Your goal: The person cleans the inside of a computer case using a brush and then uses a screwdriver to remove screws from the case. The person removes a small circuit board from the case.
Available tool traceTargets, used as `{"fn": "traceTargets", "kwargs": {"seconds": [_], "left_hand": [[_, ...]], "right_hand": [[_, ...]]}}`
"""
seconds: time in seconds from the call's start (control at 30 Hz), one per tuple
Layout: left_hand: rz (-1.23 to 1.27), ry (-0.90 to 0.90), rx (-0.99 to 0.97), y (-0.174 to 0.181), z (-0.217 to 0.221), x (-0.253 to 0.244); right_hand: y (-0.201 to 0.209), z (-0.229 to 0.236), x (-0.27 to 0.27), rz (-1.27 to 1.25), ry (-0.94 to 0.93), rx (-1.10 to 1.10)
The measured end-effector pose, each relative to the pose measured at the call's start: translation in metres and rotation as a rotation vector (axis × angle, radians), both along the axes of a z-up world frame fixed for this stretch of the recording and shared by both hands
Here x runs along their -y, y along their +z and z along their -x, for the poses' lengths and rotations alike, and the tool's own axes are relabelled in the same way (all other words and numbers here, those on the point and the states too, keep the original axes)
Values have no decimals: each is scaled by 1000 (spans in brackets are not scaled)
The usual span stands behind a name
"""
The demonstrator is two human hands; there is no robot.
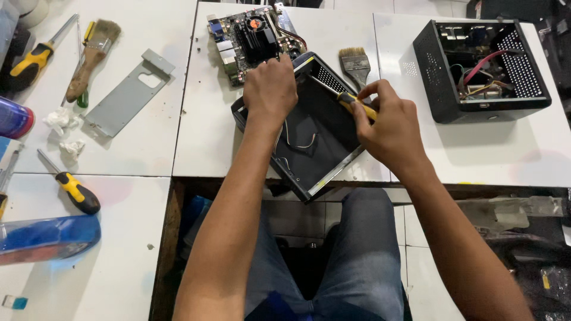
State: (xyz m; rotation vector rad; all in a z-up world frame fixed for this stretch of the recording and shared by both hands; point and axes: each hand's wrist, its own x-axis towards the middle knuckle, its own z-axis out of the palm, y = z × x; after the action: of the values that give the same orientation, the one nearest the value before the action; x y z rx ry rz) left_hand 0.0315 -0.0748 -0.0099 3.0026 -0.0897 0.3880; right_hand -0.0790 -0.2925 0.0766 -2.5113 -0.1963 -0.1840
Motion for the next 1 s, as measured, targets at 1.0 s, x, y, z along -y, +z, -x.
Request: {"fn": "traceTargets", "kwargs": {"seconds": [1.0], "left_hand": [[11,-15,-93,16,5,1]], "right_hand": [[12,-4,13,-65,-15,-99]]}}
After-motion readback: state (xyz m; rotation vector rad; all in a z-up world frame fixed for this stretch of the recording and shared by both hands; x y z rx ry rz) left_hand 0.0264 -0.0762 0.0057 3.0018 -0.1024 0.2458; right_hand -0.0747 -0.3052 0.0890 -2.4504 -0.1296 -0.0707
